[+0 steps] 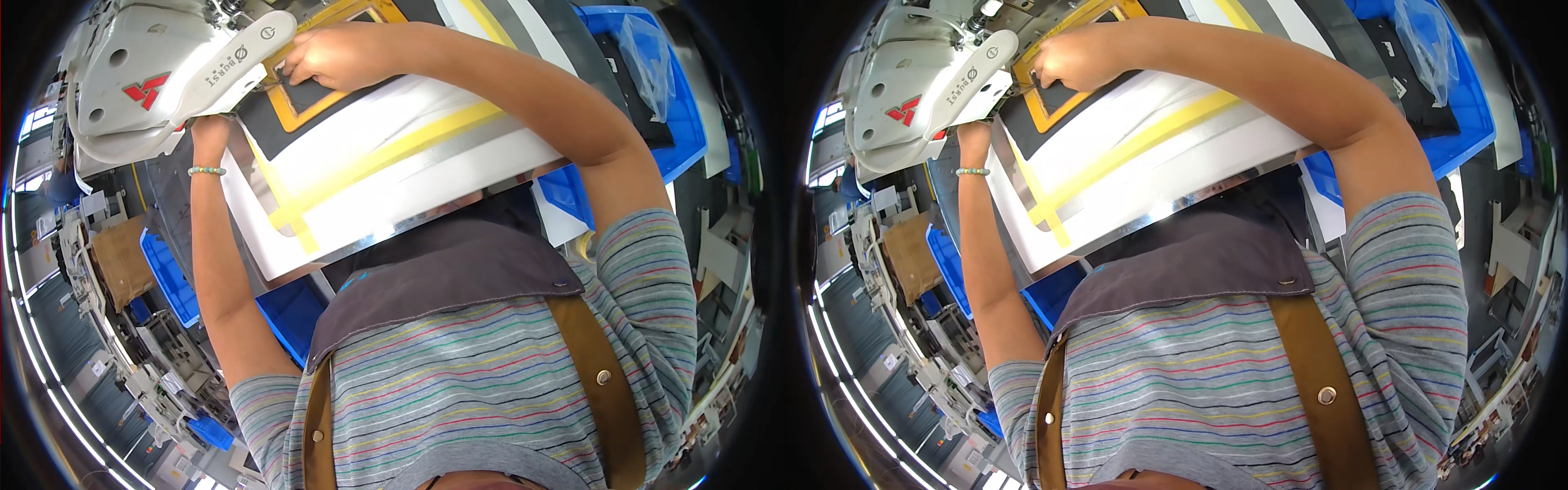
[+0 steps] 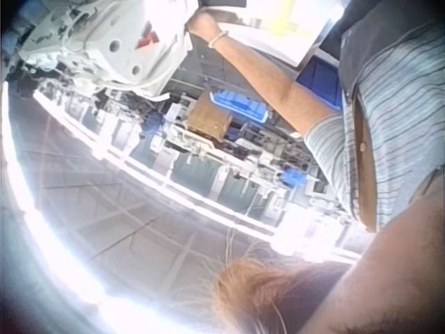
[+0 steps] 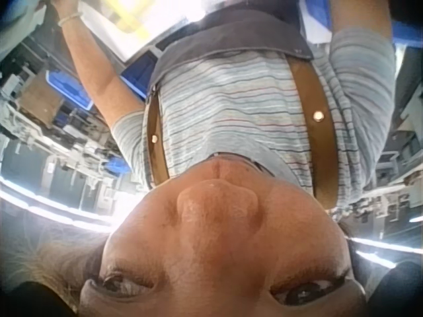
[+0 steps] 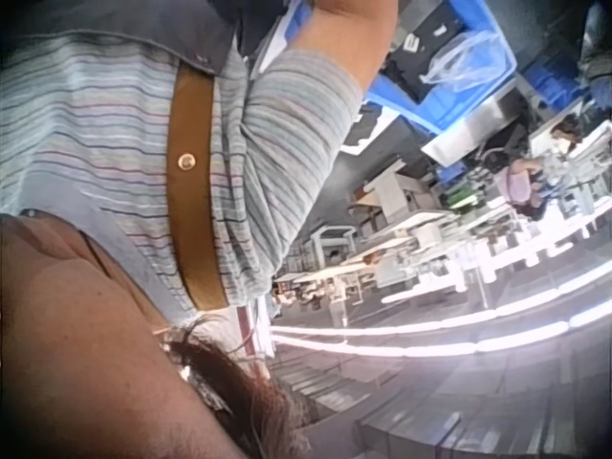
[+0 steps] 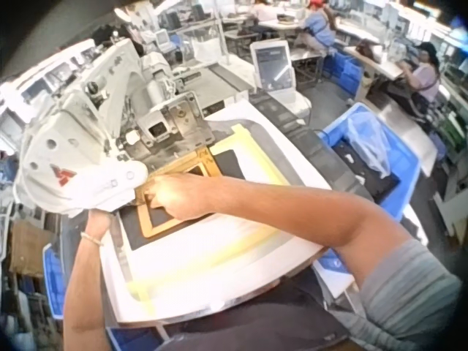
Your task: Stitching a leather patch with a brand name onto a fabric or leather base using an industrial sewing machine.
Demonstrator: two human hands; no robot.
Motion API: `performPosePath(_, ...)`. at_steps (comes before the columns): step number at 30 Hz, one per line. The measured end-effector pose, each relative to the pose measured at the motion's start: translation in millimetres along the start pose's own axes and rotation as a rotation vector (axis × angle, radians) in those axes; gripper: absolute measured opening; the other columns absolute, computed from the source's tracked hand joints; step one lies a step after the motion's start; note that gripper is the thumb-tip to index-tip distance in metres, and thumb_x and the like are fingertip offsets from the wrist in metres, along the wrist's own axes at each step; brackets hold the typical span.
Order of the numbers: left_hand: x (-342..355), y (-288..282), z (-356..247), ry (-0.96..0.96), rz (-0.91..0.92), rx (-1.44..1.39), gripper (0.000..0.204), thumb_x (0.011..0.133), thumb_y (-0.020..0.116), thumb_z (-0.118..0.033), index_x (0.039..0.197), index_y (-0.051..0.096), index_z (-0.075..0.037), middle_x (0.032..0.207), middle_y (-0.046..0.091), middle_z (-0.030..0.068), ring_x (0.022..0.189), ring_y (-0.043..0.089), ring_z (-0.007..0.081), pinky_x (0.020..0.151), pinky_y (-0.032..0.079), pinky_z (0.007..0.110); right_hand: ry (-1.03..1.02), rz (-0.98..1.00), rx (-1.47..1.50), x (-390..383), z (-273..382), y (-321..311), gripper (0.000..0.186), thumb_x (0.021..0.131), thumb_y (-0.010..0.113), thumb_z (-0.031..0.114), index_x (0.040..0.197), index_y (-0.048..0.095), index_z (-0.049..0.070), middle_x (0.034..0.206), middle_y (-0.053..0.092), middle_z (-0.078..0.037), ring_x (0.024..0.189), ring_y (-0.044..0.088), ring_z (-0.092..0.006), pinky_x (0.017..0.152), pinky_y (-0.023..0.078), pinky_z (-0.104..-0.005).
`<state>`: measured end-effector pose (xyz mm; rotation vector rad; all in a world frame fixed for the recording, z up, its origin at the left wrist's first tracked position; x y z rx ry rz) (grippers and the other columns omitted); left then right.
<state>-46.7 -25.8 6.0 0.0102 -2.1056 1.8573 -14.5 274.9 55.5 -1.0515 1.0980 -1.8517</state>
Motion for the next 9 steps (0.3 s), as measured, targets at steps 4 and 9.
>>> performPosePath(4, -15, -11, -22, -0.262, -0.063, -0.464, 0.035, 0.091, 0.057, -0.015, 0.116, 0.070, 0.006, 0.113, 0.075, 0.0215, 0.104, 0.072, 0.0298, 0.093, 0.051, 0.036, -0.022, -0.048, 0.004, -10, 8, -1, 0.029, 0.091, 0.061, 0.001, 0.116, 0.074, 0.001, 0.128, 0.069, -0.008, 0.124, 0.059, -0.0248, 0.102, 0.053, -0.0378)
performPosePath(9, -30, -21, -34, -0.214, -0.056, -0.516, 0.034, 0.089, 0.062, -0.017, 0.111, 0.072, 0.007, 0.107, 0.077, 0.0189, 0.099, 0.072, 0.0303, 0.093, 0.050, 0.036, -0.068, -0.037, -0.069, -14, 16, 3, 0.027, 0.091, 0.065, 0.006, 0.116, 0.076, 0.004, 0.132, 0.069, -0.007, 0.130, 0.056, -0.0244, 0.101, 0.053, -0.0336)
Point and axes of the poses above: each hand's wrist, its own x-axis towards the middle knuckle, its own y-axis out of the palm, z = x × y, the point moved 6 cm from there along x, towards the middle knuckle
